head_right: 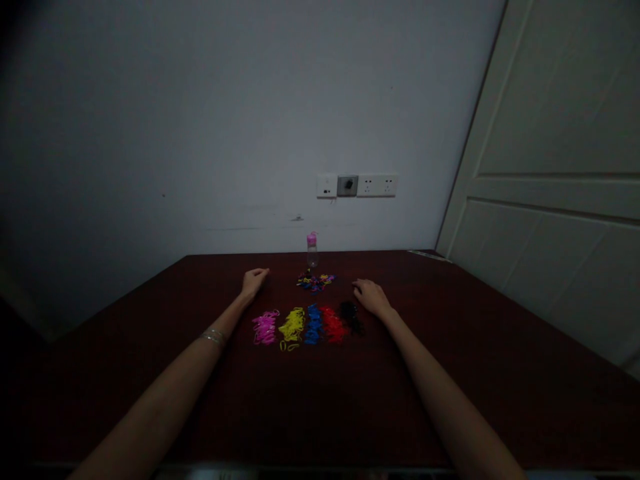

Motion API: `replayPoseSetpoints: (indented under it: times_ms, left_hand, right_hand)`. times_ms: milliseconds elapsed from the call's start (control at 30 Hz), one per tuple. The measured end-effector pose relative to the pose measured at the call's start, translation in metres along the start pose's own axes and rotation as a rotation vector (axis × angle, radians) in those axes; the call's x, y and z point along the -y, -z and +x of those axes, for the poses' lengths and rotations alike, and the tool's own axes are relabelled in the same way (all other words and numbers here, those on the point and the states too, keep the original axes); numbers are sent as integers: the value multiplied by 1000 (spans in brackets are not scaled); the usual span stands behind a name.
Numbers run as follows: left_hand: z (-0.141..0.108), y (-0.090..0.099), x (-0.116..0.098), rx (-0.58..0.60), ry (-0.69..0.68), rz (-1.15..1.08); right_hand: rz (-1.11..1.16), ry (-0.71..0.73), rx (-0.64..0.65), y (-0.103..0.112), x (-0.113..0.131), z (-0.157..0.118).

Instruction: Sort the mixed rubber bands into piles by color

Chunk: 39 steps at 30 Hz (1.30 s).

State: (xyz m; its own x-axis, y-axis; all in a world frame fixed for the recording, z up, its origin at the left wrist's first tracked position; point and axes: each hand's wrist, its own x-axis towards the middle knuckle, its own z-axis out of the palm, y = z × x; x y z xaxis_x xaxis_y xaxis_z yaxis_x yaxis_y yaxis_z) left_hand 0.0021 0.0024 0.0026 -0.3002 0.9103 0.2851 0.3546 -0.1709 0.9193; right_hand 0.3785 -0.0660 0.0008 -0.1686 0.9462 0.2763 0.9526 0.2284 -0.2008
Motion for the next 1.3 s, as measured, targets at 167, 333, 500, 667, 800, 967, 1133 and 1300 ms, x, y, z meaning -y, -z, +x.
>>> replayPoseSetpoints:
  times_ms: [167,333,500,667,800,967,1133,1300]
  left_hand:
    - [-2,3,0,-18,6,17]
    - [-6,3,-1,23,-30,15]
    - [-7,2,0,29,-54,8]
    - [-9,1,-1,44,-54,-66]
    - [-11,1,-4,17,-51,-140]
    - [-10,2,-2,-18,-72,-184]
    - [-9,3,0,-23,-40,-216]
    - [-9,3,-1,-11,-34,-242]
  right_hand:
    - [-47,65,-26,10,30,0]
    - [-27,276,16,15,70,10]
    - [-27,380,74,12,91,23]
    - [-45,404,121,5,93,32]
    - [-90,440,124,6,94,38]
    - [-153,494,120,11,97,40]
    - [-214,526,98,12,98,38]
    - [-155,526,60,10,93,38]
